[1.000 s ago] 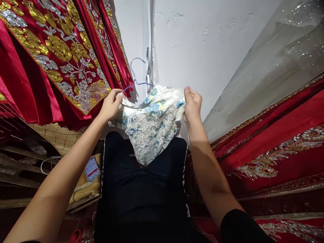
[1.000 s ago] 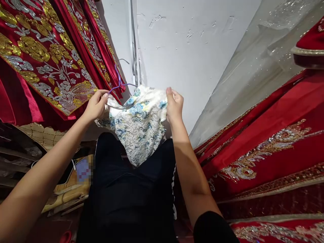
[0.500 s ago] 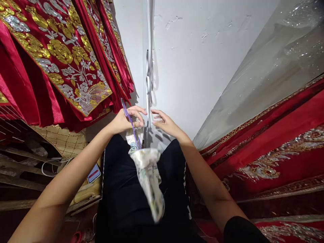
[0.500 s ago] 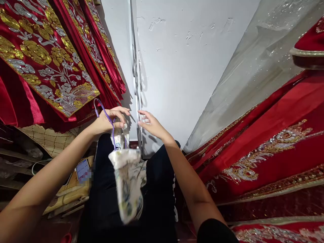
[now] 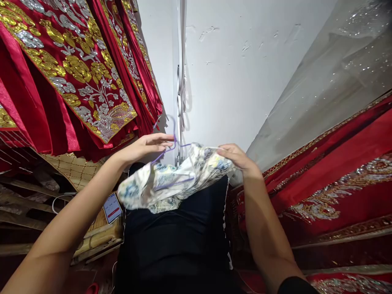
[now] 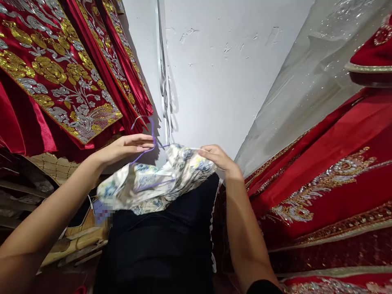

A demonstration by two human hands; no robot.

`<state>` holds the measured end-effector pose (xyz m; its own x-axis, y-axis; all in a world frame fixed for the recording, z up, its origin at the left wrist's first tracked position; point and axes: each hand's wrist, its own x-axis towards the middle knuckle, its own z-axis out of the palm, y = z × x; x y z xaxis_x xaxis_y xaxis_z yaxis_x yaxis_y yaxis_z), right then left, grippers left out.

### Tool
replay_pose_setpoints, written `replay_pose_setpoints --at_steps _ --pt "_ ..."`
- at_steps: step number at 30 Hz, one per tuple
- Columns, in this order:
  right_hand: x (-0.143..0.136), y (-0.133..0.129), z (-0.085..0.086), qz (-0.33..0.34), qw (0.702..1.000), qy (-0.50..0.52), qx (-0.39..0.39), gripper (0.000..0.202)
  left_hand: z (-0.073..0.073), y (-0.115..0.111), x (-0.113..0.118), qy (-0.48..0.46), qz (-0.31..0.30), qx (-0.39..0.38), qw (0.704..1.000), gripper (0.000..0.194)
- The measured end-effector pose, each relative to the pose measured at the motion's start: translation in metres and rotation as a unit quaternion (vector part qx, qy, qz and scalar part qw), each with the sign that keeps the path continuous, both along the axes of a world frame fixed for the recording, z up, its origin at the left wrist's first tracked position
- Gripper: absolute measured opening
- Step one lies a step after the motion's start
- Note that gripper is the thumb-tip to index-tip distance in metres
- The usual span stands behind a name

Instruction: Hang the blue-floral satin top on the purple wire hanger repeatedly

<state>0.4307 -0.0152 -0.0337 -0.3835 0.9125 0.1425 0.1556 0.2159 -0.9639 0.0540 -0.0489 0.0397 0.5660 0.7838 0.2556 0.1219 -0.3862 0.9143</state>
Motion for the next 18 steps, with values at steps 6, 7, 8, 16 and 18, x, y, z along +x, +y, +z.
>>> replay_pose_setpoints --at_steps 6,7,8,16,18 --pt "0.03 0.008 0.001 -0.185 0.966 0.177 0.001 0.038 -0.018 0.018 -0.042 0.008 0.157 0.072 0.985 0.042" --pt "0.027 0.013 0.001 -0.189 0.962 0.199 -0.003 0.039 -0.023 0.023 -0.046 -0.039 0.19 0.073 0.978 0.044" --pt "0.023 0.019 0.002 -0.185 0.958 0.218 -0.014 0.04 -0.027 0.028 -0.048 -0.088 0.215 0.06 0.971 0.046" --pt "-0.042 0.035 0.028 -0.075 0.954 0.266 -0.117 0.039 -0.066 0.056 -0.025 -0.331 0.312 -0.036 0.89 0.028" --pt "-0.055 0.028 0.031 -0.084 0.959 0.257 -0.084 0.036 -0.08 0.052 -0.017 -0.366 0.324 -0.033 0.872 0.021"
